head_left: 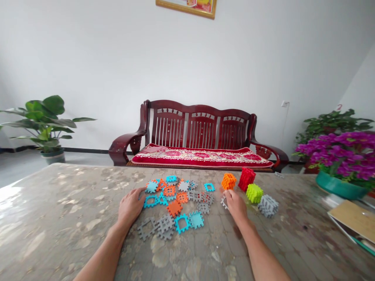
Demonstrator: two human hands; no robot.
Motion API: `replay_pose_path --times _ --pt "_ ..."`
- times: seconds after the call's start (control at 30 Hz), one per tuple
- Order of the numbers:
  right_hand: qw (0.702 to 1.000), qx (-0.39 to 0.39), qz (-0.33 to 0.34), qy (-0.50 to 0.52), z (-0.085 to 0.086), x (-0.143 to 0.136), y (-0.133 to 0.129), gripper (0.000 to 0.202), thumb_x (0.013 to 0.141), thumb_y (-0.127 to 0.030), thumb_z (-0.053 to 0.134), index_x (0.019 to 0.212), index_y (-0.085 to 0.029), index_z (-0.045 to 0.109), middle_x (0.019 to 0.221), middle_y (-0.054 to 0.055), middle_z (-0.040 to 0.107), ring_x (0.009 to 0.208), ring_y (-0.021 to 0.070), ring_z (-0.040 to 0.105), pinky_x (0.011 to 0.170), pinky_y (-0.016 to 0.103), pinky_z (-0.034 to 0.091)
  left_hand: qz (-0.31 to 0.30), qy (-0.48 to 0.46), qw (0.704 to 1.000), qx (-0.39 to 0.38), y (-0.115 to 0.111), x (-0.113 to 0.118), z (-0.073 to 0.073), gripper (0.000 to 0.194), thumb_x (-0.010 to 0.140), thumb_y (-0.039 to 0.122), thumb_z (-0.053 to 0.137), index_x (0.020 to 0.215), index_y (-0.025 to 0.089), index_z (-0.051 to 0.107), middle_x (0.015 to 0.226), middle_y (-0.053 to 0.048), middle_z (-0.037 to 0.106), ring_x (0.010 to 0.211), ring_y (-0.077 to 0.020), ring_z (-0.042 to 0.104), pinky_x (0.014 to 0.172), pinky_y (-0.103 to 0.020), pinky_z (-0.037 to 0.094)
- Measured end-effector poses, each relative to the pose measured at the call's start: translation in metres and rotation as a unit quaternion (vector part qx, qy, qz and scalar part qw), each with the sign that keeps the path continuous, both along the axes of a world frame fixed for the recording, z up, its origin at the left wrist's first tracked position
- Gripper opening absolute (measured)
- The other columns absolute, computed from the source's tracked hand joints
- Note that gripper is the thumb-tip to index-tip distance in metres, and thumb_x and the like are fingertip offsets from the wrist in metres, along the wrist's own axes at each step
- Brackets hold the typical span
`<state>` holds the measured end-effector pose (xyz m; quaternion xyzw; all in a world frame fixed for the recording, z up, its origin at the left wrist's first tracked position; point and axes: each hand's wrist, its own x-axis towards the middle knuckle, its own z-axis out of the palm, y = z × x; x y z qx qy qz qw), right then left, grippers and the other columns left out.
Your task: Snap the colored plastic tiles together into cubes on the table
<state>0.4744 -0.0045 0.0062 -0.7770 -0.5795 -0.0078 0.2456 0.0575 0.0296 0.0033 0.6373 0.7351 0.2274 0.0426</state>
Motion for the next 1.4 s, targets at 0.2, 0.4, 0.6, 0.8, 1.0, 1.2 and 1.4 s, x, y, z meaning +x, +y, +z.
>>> replay_pose_path --times 0.2,0.4,0.6,0.8,1.0,1.2,1.4 --pt "0.996 0.086 0.011 0.02 -0.014 0.024 -0.007 0.039 0.093 -0.035 0.041 0.107 -0.015 0.071 0.108 0.013 0.072 0.106 0.0245 0.063 0.093 0.032 0.042 0.0 -0.016 1.0 -0.003 -0.001 0.0 0.003 0.046 0.091 0.032 0.038 0.128 0.024 0.064 0.13 -0.008 0.069 0.117 -0.0263 0.064 0.1 -0.037 0.048" --pt "0.997 0.066 0.035 0.02 -0.024 0.022 -0.015 0.048 0.076 -0.03 0.063 0.122 -0.018 0.065 0.12 0.011 0.07 0.113 0.0284 0.061 0.1 0.039 0.043 0.004 -0.02 1.0 -0.001 0.002 -0.004 -0.003 0.046 0.092 0.03 0.038 0.13 0.022 0.062 0.131 -0.007 0.068 0.117 -0.0247 0.064 0.099 -0.034 0.048" --pt "0.998 0.054 0.024 -0.001 -0.026 0.026 -0.01 0.044 0.081 -0.029 0.058 0.123 -0.017 0.064 0.123 0.011 0.069 0.115 0.027 0.061 0.103 0.038 0.041 -0.01 0.012 1.0 -0.012 0.001 -0.005 -0.004 0.048 0.093 0.029 0.035 0.132 0.019 0.06 0.132 -0.009 0.067 0.119 -0.0246 0.063 0.102 -0.034 0.047" --pt "0.995 0.095 0.005 -0.042 -0.018 0.02 -0.013 0.039 0.085 -0.032 0.057 0.12 -0.018 0.066 0.126 0.012 0.067 0.114 0.0292 0.057 0.102 0.041 0.04 -0.01 0.037 0.999 0.0 0.001 -0.001 -0.009 0.052 0.093 0.023 0.031 0.139 0.012 0.053 0.136 -0.014 0.064 0.125 -0.0241 0.06 0.109 -0.036 0.042" --pt "0.983 0.099 0.157 -0.002 -0.008 -0.023 -0.012 0.045 0.085 -0.023 0.055 0.129 -0.021 0.063 0.13 0.006 0.066 0.121 0.0239 0.054 0.108 0.036 0.037 -0.048 0.019 0.999 -0.007 0.001 -0.01 -0.014 0.053 0.094 0.029 0.033 0.141 0.014 0.051 0.139 -0.012 0.062 0.13 -0.023 0.056 0.112 -0.036 0.039" --pt "0.977 0.025 0.213 -0.01 -0.007 -0.044 -0.007 0.044 0.089 -0.025 0.054 0.132 -0.021 0.062 0.131 0.007 0.066 0.12 0.023 0.057 0.107 0.035 0.039 -0.011 -0.063 0.998 0.01 -0.01 -0.015 -0.009 0.056 0.096 0.035 0.028 0.142 0.012 0.05 0.139 -0.012 0.063 0.128 -0.0214 0.059 0.109 -0.032 0.044" --pt "0.989 0.049 0.137 0.013 -0.011 -0.039 -0.004 0.043 0.098 -0.028 0.034 0.122 -0.02 0.069 0.117 0.01 0.073 0.107 0.0215 0.066 0.094 0.031 0.046 -0.011 -0.085 0.996 0.008 -0.01 -0.015 -0.008 0.053 0.093 0.033 0.035 0.139 0.013 0.053 0.136 -0.011 0.065 0.124 -0.0232 0.061 0.105 -0.034 0.047"
